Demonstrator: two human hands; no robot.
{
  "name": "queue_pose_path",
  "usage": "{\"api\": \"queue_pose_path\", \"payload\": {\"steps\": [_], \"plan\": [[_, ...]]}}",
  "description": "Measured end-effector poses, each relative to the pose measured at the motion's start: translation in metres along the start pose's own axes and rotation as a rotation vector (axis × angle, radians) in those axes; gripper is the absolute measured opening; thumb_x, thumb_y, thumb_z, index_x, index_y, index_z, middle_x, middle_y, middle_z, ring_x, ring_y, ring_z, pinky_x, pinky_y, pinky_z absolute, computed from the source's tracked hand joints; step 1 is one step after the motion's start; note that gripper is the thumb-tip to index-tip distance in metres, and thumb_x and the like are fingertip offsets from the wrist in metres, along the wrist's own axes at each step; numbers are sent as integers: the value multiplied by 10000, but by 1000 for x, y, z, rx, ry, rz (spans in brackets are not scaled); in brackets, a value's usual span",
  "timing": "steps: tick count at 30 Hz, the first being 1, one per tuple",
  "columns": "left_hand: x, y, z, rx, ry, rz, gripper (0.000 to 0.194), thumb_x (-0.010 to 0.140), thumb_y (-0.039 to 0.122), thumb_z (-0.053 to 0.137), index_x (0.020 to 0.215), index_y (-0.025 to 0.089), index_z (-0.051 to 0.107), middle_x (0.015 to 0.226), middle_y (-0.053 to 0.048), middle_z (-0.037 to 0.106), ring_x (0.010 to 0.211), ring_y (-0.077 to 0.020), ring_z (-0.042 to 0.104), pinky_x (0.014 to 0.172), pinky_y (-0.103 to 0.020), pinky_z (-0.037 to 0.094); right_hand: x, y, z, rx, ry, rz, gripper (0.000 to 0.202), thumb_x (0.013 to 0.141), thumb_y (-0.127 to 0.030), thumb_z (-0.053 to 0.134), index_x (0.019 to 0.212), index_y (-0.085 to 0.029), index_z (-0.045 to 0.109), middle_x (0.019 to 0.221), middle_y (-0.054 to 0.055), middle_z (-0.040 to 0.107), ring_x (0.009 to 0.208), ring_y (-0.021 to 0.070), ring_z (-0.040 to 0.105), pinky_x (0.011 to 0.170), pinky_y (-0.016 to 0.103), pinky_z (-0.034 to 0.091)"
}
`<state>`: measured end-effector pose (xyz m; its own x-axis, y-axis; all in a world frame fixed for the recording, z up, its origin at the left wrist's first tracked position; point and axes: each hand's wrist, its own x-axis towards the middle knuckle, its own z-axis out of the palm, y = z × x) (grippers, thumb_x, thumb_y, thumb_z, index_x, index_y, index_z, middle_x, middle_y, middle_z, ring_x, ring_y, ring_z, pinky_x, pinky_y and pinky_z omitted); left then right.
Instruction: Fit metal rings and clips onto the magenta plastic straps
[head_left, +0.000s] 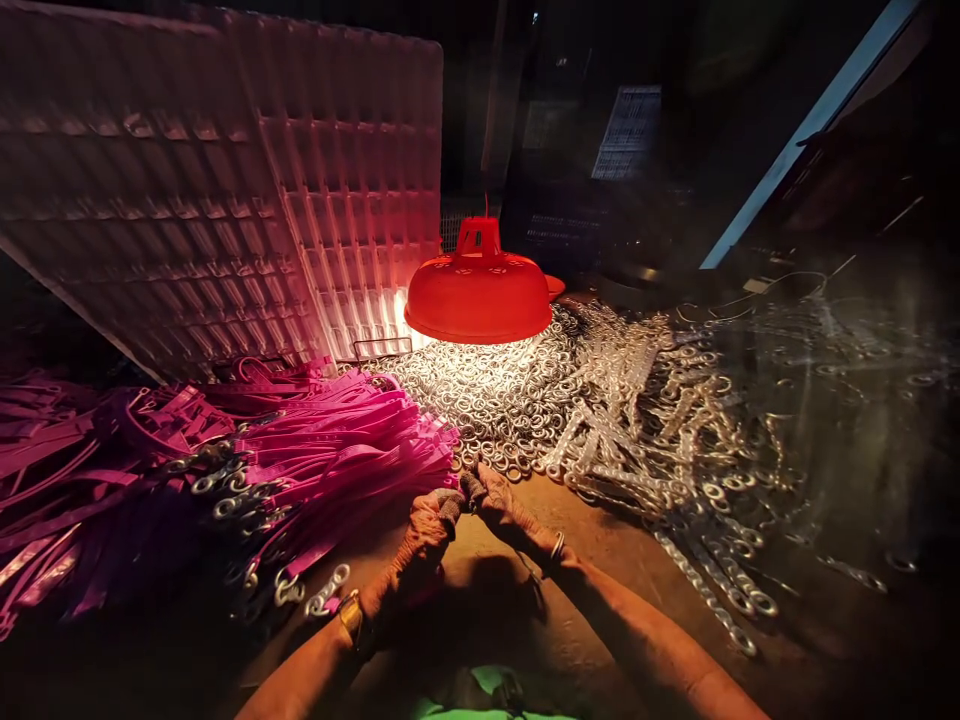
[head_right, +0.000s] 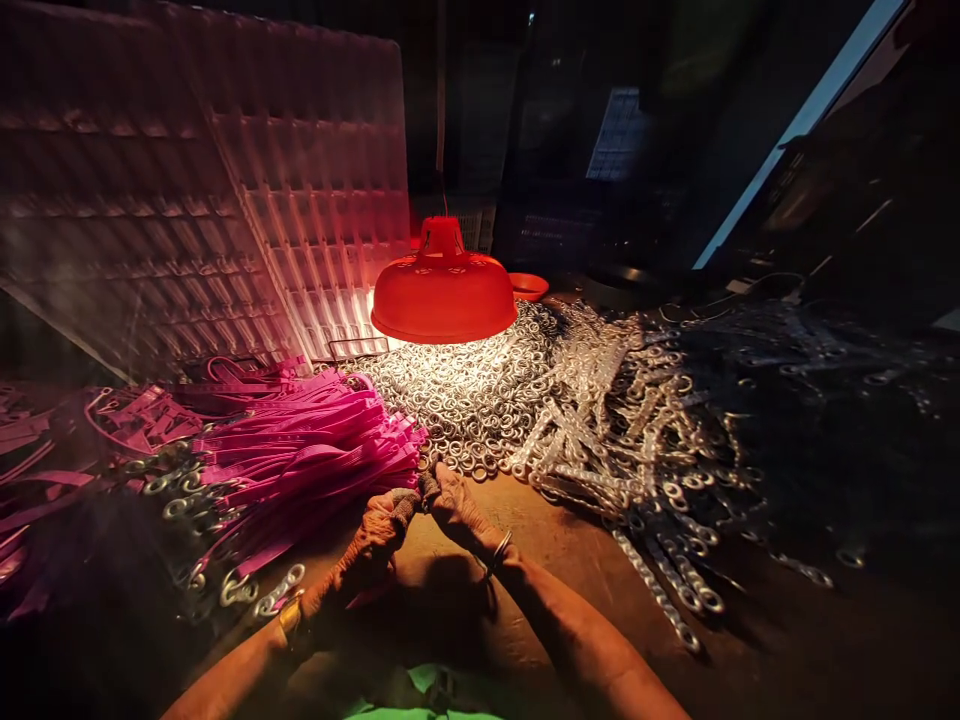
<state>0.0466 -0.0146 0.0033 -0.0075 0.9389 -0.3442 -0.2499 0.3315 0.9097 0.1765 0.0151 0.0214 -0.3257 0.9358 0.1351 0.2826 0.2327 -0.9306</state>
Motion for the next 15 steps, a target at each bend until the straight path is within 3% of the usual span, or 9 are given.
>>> {"api": "queue_pose_path", "payload": {"steps": [2, 4, 8, 11, 15], "plan": [[2, 0, -3, 12, 5, -1, 182, 526, 264, 721, 578, 159, 582, 569, 11, 539, 581, -101, 484, 484, -194, 340, 3, -3, 0, -1, -2, -2, 247, 858, -319, 368, 696, -203, 514, 654, 3, 491, 569, 130, 380, 512, 260, 352], [2, 3, -5, 33, -19, -59, 176, 533, 271, 703, 624, 153, 609, 523, 15, 534, 511, -102, 488, 444, -201, 331, 5, -5, -3, 1, -25, -33, 274, 872, -322, 350, 707, -202, 534, 682, 10, 505, 574, 129, 391, 534, 266, 370], [-6, 20, -12, 55, -124, -198, 211, 576, 320, 680, 668, 140, 619, 440, 35, 484, 334, -54, 344, 351, -190, 171, -2, -15, -17, -51, -244, -179, 191, 856, -324, 442, 775, -214, 575, 712, 12, 537, 676, 149, 467, 685, 282, 441], [-18, 36, -17, 112, -292, -228, 212, 623, 347, 660, 648, 140, 621, 386, 79, 359, 315, -20, 189, 355, -210, 69, -23, -22, -25, -132, -420, -252, 155, 866, -268, 439, 940, -196, 554, 760, 17, 557, 676, 136, 461, 682, 262, 442], [-42, 46, -22, 296, -437, -292, 255, 670, 389, 623, 621, 139, 617, 411, 71, 338, 346, -34, 196, 372, -243, 65, -65, -29, -23, -171, -473, -191, 201, 867, -212, 449, 1062, -170, 471, 850, 48, 594, 641, 109, 461, 578, 215, 407]]}}
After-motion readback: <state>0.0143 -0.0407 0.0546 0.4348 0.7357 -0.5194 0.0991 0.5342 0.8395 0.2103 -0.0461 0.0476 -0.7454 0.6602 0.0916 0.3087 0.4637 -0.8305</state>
